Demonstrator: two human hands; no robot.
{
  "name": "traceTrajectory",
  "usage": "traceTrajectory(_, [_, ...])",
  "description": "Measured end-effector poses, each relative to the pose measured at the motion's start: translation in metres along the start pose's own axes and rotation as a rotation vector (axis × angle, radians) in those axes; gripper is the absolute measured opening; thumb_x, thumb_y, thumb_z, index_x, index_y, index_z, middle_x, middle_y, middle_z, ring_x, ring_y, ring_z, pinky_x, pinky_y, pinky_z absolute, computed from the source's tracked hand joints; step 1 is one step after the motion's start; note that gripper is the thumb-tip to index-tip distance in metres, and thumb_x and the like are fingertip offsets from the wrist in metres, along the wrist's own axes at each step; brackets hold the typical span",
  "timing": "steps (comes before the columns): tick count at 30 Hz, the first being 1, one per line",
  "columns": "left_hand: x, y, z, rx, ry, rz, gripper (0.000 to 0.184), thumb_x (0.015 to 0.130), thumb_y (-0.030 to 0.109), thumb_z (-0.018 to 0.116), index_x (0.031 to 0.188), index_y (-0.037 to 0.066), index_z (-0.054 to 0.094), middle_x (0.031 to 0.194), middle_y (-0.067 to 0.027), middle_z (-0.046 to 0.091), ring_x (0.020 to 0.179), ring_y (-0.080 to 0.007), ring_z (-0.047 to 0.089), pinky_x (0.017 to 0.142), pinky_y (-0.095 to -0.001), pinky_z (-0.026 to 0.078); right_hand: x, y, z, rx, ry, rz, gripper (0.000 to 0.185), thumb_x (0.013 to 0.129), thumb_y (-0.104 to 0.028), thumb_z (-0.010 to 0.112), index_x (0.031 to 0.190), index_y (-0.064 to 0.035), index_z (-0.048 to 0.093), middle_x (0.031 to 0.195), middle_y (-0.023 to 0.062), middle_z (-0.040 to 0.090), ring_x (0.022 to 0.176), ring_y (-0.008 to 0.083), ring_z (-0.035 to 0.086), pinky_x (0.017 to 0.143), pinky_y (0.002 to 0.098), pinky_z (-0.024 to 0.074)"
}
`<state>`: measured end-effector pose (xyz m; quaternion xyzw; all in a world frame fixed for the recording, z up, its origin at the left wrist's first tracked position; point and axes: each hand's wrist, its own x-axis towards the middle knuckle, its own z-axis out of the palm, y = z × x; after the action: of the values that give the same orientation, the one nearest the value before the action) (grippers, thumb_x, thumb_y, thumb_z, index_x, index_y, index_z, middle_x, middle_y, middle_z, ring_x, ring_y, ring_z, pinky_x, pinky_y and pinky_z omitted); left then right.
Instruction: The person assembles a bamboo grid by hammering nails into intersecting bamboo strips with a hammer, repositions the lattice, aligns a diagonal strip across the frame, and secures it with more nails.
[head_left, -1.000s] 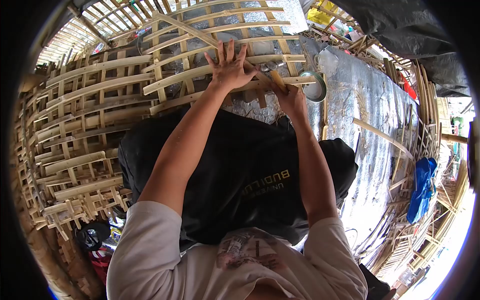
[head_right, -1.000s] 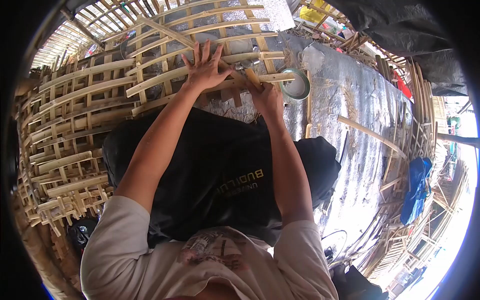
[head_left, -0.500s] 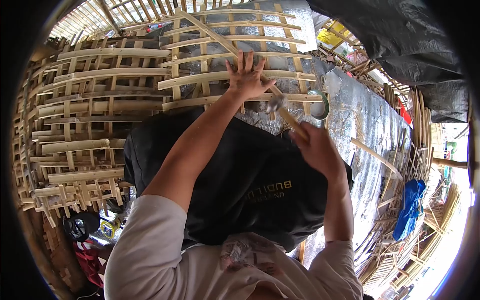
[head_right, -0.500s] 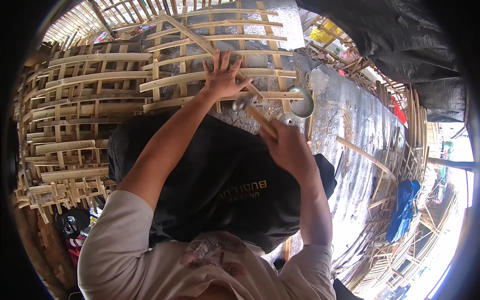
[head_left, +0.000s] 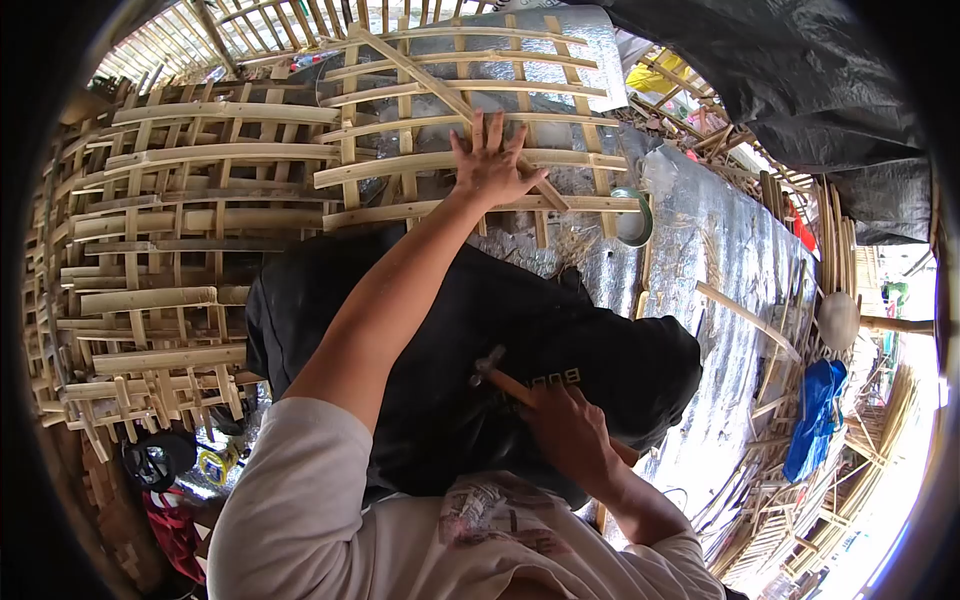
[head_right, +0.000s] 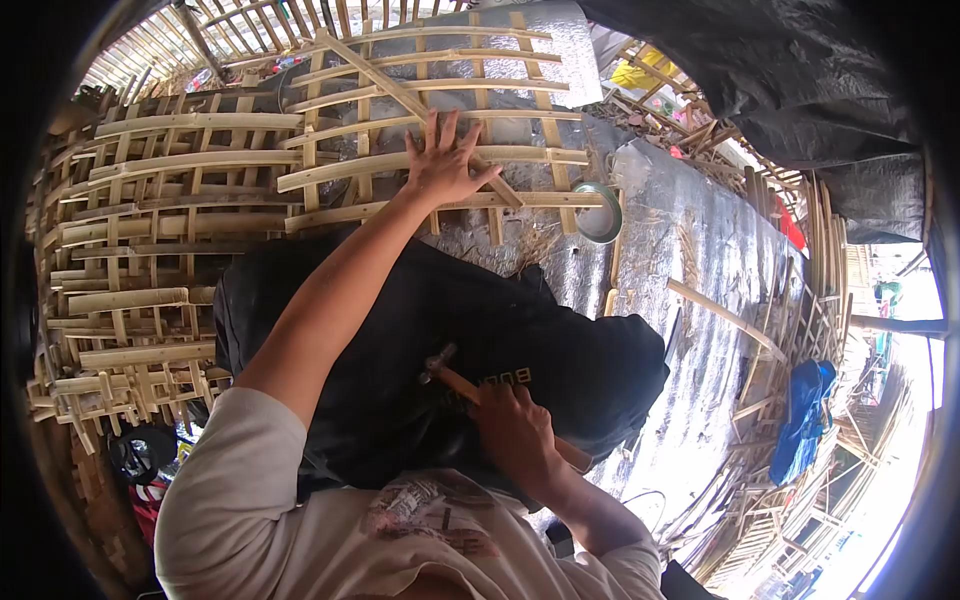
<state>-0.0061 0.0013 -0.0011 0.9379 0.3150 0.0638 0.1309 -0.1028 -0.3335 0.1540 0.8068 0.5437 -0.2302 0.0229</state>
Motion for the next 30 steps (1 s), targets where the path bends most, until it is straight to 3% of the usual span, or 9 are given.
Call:
traceTrajectory(5, [-0.002,0.000,0.002,0.009,0.018,0.001,0.092,0.085,0.082,0.038,0.156,0.026,0.026,0.165,-0.0119,0.006,0.151,-0.0404,-0.005,0.110,-0.0758,0.009,0.003,0.006,-0.070,-0.085,-0.238,-0.105,0.046,0.085,-0.030,0.072,0.123,-0.0079,0.060,0.106,0.0113,0.066,0.102,0.0288,0.064,0.080,0.0435,0.0537])
traceTrajectory(7, [-0.001,-0.001,0.002,0.012,0.020,0.010,0.092,0.084,0.083,0.037,0.156,0.027,0.026,0.165,-0.0117,0.006,0.151,-0.0404,-0.005,0.110,-0.0756,0.009,0.020,0.042,-0.096,0.106,-0.143,-0.161,0.049,0.086,-0.031,0.072,0.127,-0.0081,0.060,0.108,0.0125,0.068,0.102,0.0289,0.066,0.084,0.0415,0.0532])
traceTrajectory(9, [0.000,0.000,0.003,0.017,-0.015,0.000,0.093,0.084,0.084,0.035,0.157,0.028,0.022,0.166,-0.0103,0.003,0.151,-0.0387,-0.008,0.111,-0.0740,0.008,0.054,0.080,-0.118,0.260,-0.132,-0.005,0.047,0.088,-0.031,0.072,0.127,-0.0063,0.061,0.104,0.0154,0.070,0.097,0.0279,0.068,0.084,0.0389,0.0535])
traceTrajectory(11, [0.002,0.000,0.002,0.024,-0.048,-0.011,0.093,0.084,0.085,0.035,0.158,0.030,0.020,0.166,-0.0094,0.001,0.151,-0.0377,-0.010,0.112,-0.0732,0.007,0.100,0.133,-0.123,0.345,-0.043,0.064,0.041,0.091,-0.031,0.071,0.121,-0.0039,0.063,0.092,0.0142,0.071,0.082,0.0239,0.070,0.074,0.0362,0.0549])
traceTrajectory(13, [0.004,0.000,0.002,0.021,-0.068,-0.019,0.094,0.083,0.086,0.035,0.158,0.031,0.020,0.166,-0.0083,-0.001,0.151,-0.0364,-0.013,0.112,-0.0725,0.006,0.150,0.201,-0.106,0.226,0.086,0.167,0.045,0.094,-0.042,0.063,0.117,-0.0038,0.062,0.094,0.0192,0.072,0.091,0.0333,0.071,0.082,0.0431,0.0544])
traceTrajectory(14, [0.003,0.000,0.003,0.024,-0.067,-0.022,0.094,0.083,0.086,0.036,0.158,0.031,0.020,0.166,-0.0083,-0.001,0.151,-0.0365,-0.013,0.112,-0.0724,0.006,0.171,0.229,-0.097,0.146,0.125,0.153,0.038,0.093,-0.036,0.068,0.109,-0.0020,0.063,0.087,0.0191,0.071,0.082,0.0295,0.071,0.075,0.0401,0.0546])
traceTrajectory(19, [0.000,0.002,-0.001,0.029,-0.066,-0.019,0.093,0.085,0.084,0.034,0.158,0.029,0.022,0.166,-0.0105,0.001,0.151,-0.0382,-0.012,0.113,-0.0716,0.005,0.219,0.295,-0.050,-0.248,-0.106,0.267,0.034,0.090,-0.032,0.069,0.109,-0.0036,0.063,0.098,0.0181,0.070,0.093,0.0358,0.069,0.082,0.0445,0.0544])
traceTrajectory(26, [0.001,0.002,-0.001,0.015,-0.058,-0.012,0.092,0.084,0.083,0.039,0.157,0.029,0.023,0.166,-0.0118,0.003,0.151,-0.0387,-0.010,0.112,-0.0724,0.010,0.246,0.318,-0.010,-0.146,0.233,0.149,0.033,0.082,-0.018,0.075,0.110,-0.0047,0.065,0.104,0.0184,0.067,0.101,0.0354,0.066,0.087,0.0437,0.0537])
traceTrajectory(30, [0.001,-0.001,0.002,0.005,-0.058,-0.003,0.094,0.083,0.083,0.041,0.157,0.029,0.023,0.165,-0.0118,0.003,0.151,-0.0386,-0.009,0.111,-0.0724,0.011,0.259,0.329,0.015,-0.098,0.410,0.089,0.036,0.083,-0.020,0.074,0.114,-0.0052,0.063,0.108,0.0159,0.063,0.103,0.0358,0.064,0.087,0.0446,0.0538])
